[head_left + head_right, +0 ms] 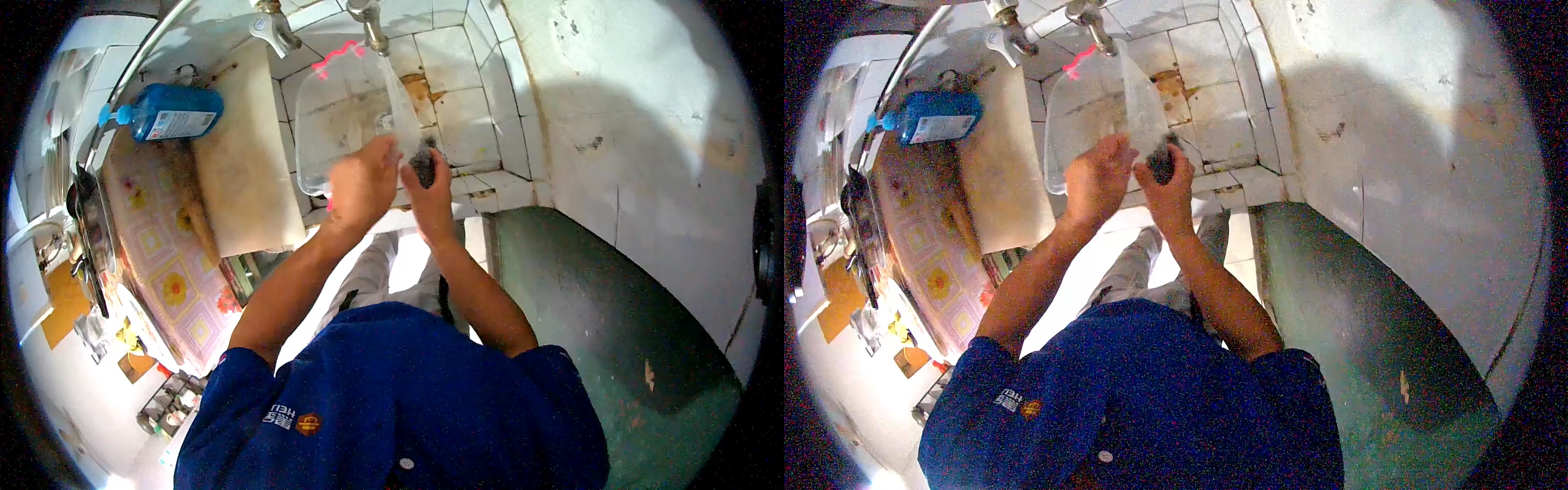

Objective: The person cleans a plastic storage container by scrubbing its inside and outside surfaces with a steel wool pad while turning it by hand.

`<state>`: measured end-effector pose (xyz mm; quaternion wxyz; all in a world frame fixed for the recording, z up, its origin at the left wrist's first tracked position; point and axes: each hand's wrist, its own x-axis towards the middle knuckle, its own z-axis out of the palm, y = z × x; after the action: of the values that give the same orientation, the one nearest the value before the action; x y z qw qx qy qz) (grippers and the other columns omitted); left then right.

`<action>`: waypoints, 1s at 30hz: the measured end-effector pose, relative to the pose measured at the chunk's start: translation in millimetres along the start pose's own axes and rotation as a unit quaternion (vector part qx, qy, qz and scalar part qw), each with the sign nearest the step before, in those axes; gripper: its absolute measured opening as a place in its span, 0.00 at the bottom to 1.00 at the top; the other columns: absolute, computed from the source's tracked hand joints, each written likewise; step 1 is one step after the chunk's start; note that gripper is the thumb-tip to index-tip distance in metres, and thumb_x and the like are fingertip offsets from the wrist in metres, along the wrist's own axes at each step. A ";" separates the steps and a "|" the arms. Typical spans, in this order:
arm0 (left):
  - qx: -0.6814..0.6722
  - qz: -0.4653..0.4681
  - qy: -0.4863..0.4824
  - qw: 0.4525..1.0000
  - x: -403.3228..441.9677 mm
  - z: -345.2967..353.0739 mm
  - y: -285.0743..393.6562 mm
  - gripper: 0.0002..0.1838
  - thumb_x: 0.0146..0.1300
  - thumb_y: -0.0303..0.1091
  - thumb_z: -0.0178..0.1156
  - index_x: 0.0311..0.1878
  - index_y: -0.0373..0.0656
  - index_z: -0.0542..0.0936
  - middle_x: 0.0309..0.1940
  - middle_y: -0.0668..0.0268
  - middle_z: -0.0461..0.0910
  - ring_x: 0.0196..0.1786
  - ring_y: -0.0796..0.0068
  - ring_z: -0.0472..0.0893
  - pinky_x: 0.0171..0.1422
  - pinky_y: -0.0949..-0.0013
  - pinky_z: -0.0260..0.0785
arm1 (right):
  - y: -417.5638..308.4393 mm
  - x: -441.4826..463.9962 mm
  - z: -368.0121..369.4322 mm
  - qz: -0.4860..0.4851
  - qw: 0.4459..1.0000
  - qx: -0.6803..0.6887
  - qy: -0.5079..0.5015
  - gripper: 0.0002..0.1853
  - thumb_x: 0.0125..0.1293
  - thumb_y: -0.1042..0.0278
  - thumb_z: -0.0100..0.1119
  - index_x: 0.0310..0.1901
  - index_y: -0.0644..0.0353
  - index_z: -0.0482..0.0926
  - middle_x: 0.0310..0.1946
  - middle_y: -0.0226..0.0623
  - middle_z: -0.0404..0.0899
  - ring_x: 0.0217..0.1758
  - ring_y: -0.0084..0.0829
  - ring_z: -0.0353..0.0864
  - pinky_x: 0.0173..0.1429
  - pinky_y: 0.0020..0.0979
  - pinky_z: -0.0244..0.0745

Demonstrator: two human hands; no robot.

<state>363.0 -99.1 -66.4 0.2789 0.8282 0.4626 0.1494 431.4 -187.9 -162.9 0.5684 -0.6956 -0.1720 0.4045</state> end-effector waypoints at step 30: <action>0.234 0.211 -0.341 0.886 3.6 -27.6 -56.0 0.10 0.46 0.27 0.60 0.35 0.47 0.81 0.32 0.61 0.82 0.38 0.54 0.82 0.43 0.52 0.72 | -73.7 113.8 -60.1 0.018 0.977 -0.143 -0.159 0.21 0.54 0.66 0.61 0.51 0.64 0.78 0.29 0.36 0.80 0.24 0.27 0.77 0.30 0.30 0.75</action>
<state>312.7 -63.9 -78.0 0.1793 0.9475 0.1747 -0.1991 563.1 -125.8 -134.5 0.4208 -0.6997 -0.3038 0.4910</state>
